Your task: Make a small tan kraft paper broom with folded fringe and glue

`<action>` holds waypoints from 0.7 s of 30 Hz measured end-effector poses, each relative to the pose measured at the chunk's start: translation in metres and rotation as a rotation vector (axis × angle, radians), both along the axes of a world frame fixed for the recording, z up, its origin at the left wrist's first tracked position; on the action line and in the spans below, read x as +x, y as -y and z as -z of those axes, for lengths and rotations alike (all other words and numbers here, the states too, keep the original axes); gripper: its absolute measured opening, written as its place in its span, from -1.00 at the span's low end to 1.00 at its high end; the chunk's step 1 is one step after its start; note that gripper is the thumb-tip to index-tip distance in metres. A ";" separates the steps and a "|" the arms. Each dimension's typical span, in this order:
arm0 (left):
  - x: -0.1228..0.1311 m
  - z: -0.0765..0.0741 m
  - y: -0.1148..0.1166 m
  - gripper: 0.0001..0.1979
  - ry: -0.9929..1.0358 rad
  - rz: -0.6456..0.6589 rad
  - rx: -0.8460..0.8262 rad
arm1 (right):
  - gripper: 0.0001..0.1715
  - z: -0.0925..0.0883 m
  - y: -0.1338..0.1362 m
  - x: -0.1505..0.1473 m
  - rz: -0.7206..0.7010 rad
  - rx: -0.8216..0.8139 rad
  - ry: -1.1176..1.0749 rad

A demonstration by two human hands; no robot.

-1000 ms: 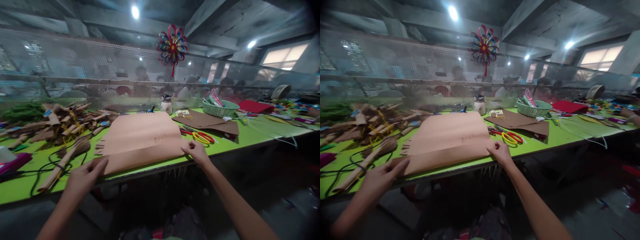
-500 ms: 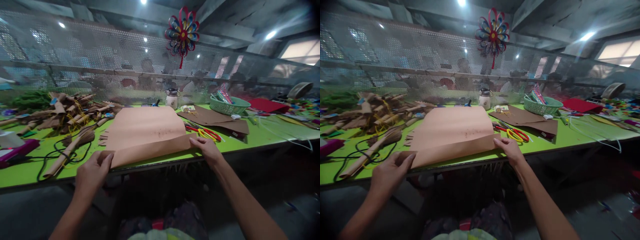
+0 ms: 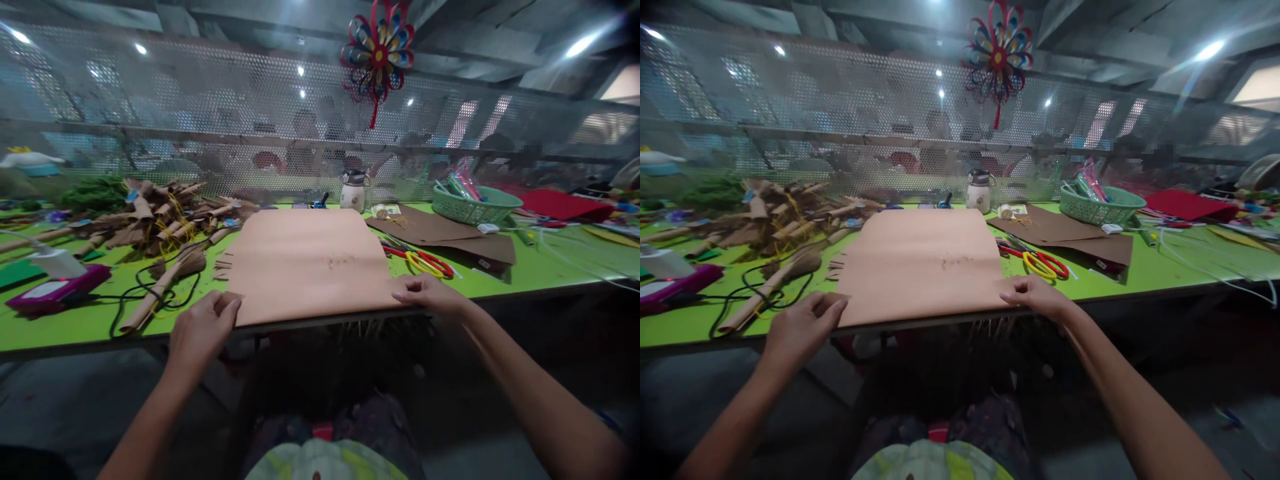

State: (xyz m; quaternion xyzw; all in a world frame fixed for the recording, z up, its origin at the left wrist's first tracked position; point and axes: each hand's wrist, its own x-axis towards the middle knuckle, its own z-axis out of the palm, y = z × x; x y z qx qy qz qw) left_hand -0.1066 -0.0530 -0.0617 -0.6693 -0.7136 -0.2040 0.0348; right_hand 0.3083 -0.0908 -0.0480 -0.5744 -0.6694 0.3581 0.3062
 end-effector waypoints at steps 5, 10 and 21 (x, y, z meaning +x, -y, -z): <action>0.005 0.002 0.004 -0.72 -0.047 0.041 0.057 | -0.43 0.003 -0.008 -0.006 0.081 -0.027 -0.007; 0.003 0.009 0.003 -0.73 0.083 0.037 0.157 | -0.51 0.003 -0.011 -0.014 0.294 0.004 -0.193; -0.001 0.010 0.004 -0.71 0.236 0.043 0.197 | -0.61 0.001 0.013 -0.010 0.325 -0.273 -0.423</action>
